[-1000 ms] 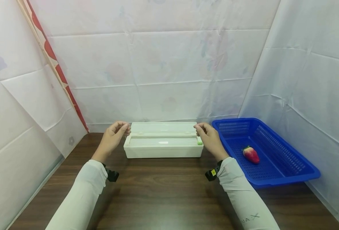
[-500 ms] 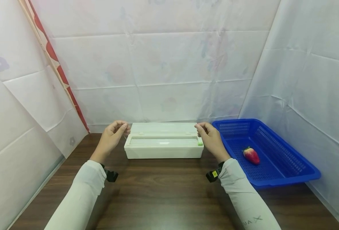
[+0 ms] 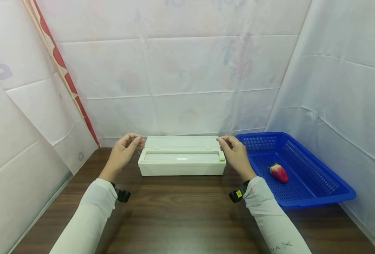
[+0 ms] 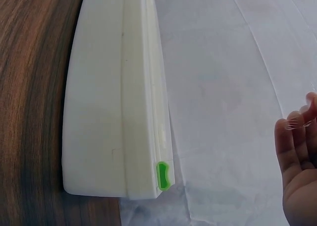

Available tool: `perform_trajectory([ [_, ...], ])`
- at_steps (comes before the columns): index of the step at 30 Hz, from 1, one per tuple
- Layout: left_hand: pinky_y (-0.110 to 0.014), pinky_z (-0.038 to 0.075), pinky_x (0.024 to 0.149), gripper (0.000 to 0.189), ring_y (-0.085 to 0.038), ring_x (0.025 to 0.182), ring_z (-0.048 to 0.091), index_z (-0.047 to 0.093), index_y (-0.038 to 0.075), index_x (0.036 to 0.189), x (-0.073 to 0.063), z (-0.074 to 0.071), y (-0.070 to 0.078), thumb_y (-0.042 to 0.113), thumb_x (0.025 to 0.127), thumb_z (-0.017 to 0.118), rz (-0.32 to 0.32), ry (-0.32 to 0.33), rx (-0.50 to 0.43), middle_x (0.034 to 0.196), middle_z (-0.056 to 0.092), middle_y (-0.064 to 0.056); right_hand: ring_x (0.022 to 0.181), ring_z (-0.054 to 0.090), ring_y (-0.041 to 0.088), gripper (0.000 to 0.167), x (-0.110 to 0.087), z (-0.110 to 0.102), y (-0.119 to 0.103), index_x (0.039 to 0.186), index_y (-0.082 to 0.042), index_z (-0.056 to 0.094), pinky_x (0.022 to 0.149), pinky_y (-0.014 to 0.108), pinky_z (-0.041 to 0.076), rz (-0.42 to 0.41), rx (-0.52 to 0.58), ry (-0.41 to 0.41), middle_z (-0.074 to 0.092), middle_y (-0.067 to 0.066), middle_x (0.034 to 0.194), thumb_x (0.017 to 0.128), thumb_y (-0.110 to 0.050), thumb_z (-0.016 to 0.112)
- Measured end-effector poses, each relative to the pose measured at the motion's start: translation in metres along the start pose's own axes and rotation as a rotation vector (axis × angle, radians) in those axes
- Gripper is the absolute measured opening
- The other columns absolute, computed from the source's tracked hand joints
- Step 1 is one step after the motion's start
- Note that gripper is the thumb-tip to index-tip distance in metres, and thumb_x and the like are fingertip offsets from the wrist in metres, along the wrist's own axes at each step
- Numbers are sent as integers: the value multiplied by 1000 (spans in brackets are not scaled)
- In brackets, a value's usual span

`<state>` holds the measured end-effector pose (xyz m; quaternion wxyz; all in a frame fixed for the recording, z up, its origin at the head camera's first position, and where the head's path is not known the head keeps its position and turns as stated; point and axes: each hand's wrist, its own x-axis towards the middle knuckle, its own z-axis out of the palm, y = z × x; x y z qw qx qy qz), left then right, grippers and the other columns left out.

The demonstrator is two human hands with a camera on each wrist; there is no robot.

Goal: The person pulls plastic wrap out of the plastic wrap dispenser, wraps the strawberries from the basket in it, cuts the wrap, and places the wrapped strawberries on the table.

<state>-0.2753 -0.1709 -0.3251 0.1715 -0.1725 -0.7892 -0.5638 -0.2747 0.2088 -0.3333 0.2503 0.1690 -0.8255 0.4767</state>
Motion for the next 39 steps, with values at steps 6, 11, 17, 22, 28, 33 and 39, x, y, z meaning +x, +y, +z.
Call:
perform_trajectory([
  [6, -23, 55, 81, 24, -39, 104, 66, 61, -6, 117, -5, 0, 18, 14, 106, 52, 11, 1, 7, 110, 66, -20, 74, 56, 8, 21, -5, -5, -26, 112, 8, 67, 64, 17, 48, -27, 11, 10, 63, 12, 85, 103, -8, 57],
  [11, -24, 55, 80, 25, -42, 103, 64, 60, -8, 117, -5, -2, 20, 13, 106, 53, 15, 2, -19, 112, 65, -27, 74, 54, 6, 21, -6, -7, -31, 111, 9, 67, 63, 16, 45, -53, 12, 17, 63, 18, 85, 103, -7, 57],
  [17, -20, 54, 81, 28, -43, 104, 64, 60, -11, 118, -5, -3, 22, 12, 105, 53, 12, -2, -34, 111, 65, -26, 77, 58, 22, 21, -3, -6, -20, 112, 9, 67, 63, 15, 43, -62, -11, 32, 64, 25, 90, 103, -7, 57],
  [22, -27, 55, 84, 27, -40, 103, 65, 60, -9, 118, -5, -3, 21, 14, 106, 53, 9, 0, -10, 111, 65, -23, 82, 59, 31, 21, 2, -5, 3, 112, 2, 69, 64, 14, 44, -63, -23, 47, 65, 18, 92, 104, -13, 57],
  [28, -42, 54, 91, 28, -42, 105, 64, 60, -8, 119, 4, -4, -1, 16, 106, 54, 37, 14, -49, 114, 64, -28, 83, 62, 31, 24, 5, -6, 10, 111, -4, 71, 68, 16, 48, -87, -3, 55, 66, 13, 91, 103, -23, 59],
  [33, -29, 56, 86, 30, -38, 102, 66, 62, -5, 117, 5, -5, -6, 22, 105, 56, 66, 24, -57, 111, 65, -24, 81, 62, 26, 22, 5, -6, 6, 110, -3, 71, 67, 15, 47, -85, -13, 68, 65, 10, 90, 103, -21, 60],
  [39, -35, 56, 88, 31, -29, 99, 68, 63, -1, 114, 4, -7, -5, 27, 104, 57, 84, 28, -51, 108, 66, -17, 77, 58, 11, 18, 1, -8, -19, 109, 7, 69, 67, 12, 45, -100, -16, 81, 64, 19, 90, 102, -7, 59],
])
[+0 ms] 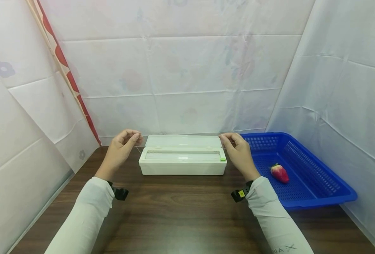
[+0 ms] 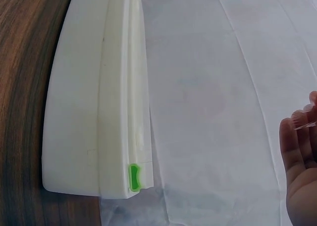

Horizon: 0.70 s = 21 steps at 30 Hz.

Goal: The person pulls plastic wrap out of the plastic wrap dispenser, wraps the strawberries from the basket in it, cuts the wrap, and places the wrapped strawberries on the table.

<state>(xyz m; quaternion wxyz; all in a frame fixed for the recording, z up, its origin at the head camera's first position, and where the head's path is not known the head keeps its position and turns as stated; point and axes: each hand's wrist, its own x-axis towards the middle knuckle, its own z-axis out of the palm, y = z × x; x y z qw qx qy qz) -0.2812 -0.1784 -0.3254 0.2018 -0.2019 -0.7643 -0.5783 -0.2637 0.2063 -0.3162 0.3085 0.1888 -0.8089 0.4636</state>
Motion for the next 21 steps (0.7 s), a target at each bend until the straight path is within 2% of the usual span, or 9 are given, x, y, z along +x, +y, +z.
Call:
perform_trajectory([
  [4, -31, 56, 87, 31, -31, 100, 67, 63, -2, 114, 1, -1, 0, 27, 104, 57, 11, 1, -1, 108, 66, -19, 78, 58, 10, 19, -2, -5, -18, 110, 10, 68, 69, 12, 46, -2, 11, -14, 63, 24, 92, 102, -4, 57],
  [8, -26, 55, 85, 33, -33, 100, 67, 63, -4, 115, 1, -1, 2, 27, 104, 58, 17, 1, 2, 107, 67, -16, 80, 58, 9, 20, 1, -4, 2, 112, 3, 70, 69, 14, 46, -15, 29, -12, 64, 16, 93, 103, -10, 57],
  [11, -27, 55, 85, 30, -35, 101, 67, 62, -7, 115, -3, -1, 19, 20, 105, 56, 9, -8, 11, 108, 66, -19, 80, 58, 9, 21, 4, -2, 19, 112, -2, 71, 69, 16, 47, -20, 35, -6, 64, 11, 92, 103, -16, 59],
  [15, -29, 56, 86, 24, -40, 101, 66, 60, -12, 115, -8, -1, 44, 9, 105, 54, 9, -12, 27, 107, 65, -26, 80, 59, 10, 21, 5, -2, 22, 110, -3, 72, 69, 17, 47, -30, 42, -2, 64, 13, 91, 103, -18, 60],
  [21, -29, 56, 85, 23, -43, 99, 66, 60, -14, 114, -8, 1, 48, 6, 104, 53, 41, -3, 48, 105, 65, -28, 79, 58, 7, 17, 3, -4, 16, 110, 1, 71, 70, 15, 47, -46, 57, 5, 65, 16, 92, 102, -9, 60],
])
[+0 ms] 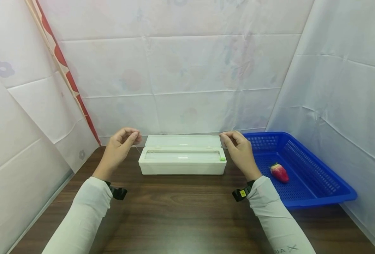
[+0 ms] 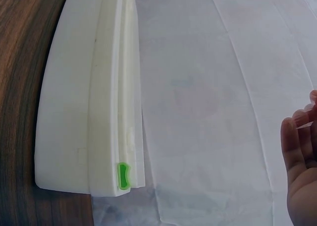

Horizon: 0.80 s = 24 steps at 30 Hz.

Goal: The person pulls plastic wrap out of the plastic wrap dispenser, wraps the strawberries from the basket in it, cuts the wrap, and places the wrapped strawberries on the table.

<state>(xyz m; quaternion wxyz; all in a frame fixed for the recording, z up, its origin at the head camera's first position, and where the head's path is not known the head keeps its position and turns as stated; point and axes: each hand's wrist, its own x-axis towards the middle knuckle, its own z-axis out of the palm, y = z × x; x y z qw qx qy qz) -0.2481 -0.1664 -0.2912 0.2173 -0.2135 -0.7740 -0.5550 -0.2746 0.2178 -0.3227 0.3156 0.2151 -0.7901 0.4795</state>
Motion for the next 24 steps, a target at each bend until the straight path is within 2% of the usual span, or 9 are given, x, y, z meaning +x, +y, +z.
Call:
perform_trajectory([
  [2, -28, 56, 85, 22, -41, 98, 66, 60, -13, 114, 0, 0, -3, 6, 104, 53, 6, 4, 13, 105, 66, -27, 78, 57, 7, 17, -1, -1, -11, 108, 5, 71, 69, 14, 46, -12, -2, 2, 64, 18, 91, 102, -6, 59],
  [7, -25, 55, 84, 23, -27, 95, 68, 62, -7, 115, 5, 0, -26, 12, 105, 54, 8, 20, 29, 106, 68, -21, 77, 58, 11, 16, -2, -4, -38, 107, 10, 69, 69, 13, 46, -22, -10, 1, 62, 21, 88, 101, 0, 58],
  [10, -24, 55, 83, 25, -18, 93, 68, 64, -3, 115, 6, -1, -33, 19, 105, 55, 14, 31, 25, 105, 68, -15, 77, 58, 14, 16, -1, -5, -41, 107, 11, 69, 69, 13, 46, -22, -10, -1, 62, 21, 88, 100, 1, 58],
  [17, -25, 55, 84, 30, -14, 93, 68, 64, 0, 112, 5, -2, -32, 28, 104, 57, 46, 38, 14, 103, 69, -10, 78, 59, 11, 16, 3, -4, -9, 108, 4, 71, 67, 14, 47, -29, -3, 19, 63, 12, 88, 101, -4, 60],
  [24, -26, 55, 84, 32, -15, 93, 68, 65, 0, 113, 4, -2, -28, 29, 104, 57, 57, 44, 30, 102, 69, -8, 78, 59, 9, 16, 2, -6, -5, 108, 1, 72, 67, 15, 48, -27, 6, 23, 63, 10, 88, 101, -7, 60],
])
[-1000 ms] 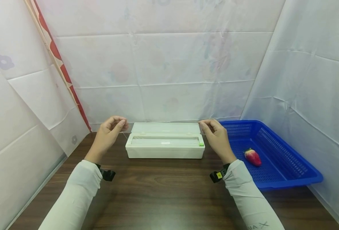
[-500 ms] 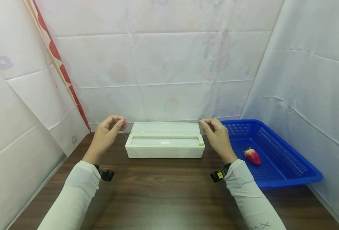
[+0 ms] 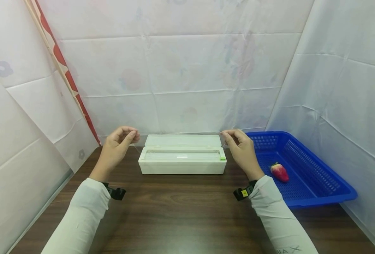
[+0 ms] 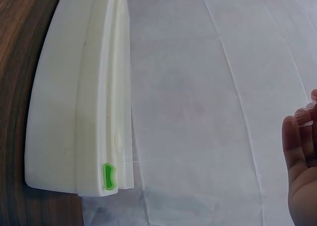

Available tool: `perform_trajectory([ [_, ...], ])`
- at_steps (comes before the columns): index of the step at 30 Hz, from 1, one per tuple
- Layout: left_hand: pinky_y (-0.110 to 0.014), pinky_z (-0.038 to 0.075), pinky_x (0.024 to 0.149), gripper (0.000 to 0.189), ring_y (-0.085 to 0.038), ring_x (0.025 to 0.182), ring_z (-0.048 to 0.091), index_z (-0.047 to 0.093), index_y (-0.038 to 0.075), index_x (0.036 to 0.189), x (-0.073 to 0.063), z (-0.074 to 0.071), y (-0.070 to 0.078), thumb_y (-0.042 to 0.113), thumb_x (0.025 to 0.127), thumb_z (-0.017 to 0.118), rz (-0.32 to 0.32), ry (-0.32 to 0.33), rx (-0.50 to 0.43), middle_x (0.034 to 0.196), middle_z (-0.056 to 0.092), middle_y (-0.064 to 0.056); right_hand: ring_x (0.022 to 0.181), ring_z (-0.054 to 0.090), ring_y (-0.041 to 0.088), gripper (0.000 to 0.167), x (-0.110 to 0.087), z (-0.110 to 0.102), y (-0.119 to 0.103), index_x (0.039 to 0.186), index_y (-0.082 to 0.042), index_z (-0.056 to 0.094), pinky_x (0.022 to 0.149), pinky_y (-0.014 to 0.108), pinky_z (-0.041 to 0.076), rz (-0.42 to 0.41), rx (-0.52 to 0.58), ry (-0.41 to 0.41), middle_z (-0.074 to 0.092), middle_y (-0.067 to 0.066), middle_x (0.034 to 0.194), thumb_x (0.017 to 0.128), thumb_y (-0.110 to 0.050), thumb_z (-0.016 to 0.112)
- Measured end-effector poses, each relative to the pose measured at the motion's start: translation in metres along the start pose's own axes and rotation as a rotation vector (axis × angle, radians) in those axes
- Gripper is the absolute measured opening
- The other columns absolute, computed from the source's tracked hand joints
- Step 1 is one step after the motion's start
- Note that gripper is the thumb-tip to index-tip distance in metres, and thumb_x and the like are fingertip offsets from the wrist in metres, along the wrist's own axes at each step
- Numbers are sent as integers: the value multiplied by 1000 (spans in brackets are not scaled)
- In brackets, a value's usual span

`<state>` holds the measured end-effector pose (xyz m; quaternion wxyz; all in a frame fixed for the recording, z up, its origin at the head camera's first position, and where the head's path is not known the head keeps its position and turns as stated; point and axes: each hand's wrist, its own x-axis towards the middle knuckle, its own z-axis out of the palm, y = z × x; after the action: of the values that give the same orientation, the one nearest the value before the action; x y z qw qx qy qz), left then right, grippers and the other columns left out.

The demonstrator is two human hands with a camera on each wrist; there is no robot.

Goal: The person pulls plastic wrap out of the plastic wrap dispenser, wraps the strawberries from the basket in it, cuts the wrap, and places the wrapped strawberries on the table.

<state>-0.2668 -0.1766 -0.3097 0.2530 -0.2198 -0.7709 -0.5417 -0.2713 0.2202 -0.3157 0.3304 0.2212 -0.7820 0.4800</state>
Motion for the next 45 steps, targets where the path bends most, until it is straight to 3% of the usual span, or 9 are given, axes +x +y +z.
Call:
perform_trajectory([
  [10, -25, 55, 84, 26, -14, 92, 68, 65, 1, 111, 2, -1, 6, 25, 105, 57, 14, 14, 6, 101, 69, -10, 79, 58, 12, 17, 0, -5, -44, 107, 10, 68, 68, 13, 46, -3, -20, -18, 61, 17, 88, 102, -1, 56],
  [17, -25, 56, 83, 24, -12, 92, 68, 65, 0, 111, 3, -2, 10, 21, 104, 57, 33, 18, 8, 102, 69, -12, 80, 59, 19, 18, 1, -8, -49, 108, 11, 68, 68, 14, 47, 2, 2, -23, 61, 22, 91, 102, -2, 56],
  [30, -24, 56, 83, 23, -14, 92, 68, 65, -1, 112, 5, -4, 17, 20, 104, 57, 47, 24, 1, 102, 69, -13, 79, 59, 15, 19, 3, -11, -52, 110, 8, 69, 68, 15, 46, -7, 2, -25, 61, 21, 89, 103, -3, 55],
  [34, -24, 55, 84, 22, -14, 93, 68, 64, 0, 113, 5, -5, 18, 19, 105, 56, 56, 18, 2, 104, 68, -17, 78, 59, 12, 19, 4, -12, -54, 109, 9, 69, 68, 15, 46, -10, -5, -18, 61, 21, 89, 103, -3, 55],
  [45, -25, 55, 83, 23, -12, 92, 68, 64, -1, 111, 7, -7, 24, 19, 105, 56, 94, 23, 12, 101, 69, -11, 78, 58, 17, 20, 7, -15, -59, 110, 9, 68, 69, 17, 47, -16, 9, -17, 60, 20, 89, 103, -4, 54],
])
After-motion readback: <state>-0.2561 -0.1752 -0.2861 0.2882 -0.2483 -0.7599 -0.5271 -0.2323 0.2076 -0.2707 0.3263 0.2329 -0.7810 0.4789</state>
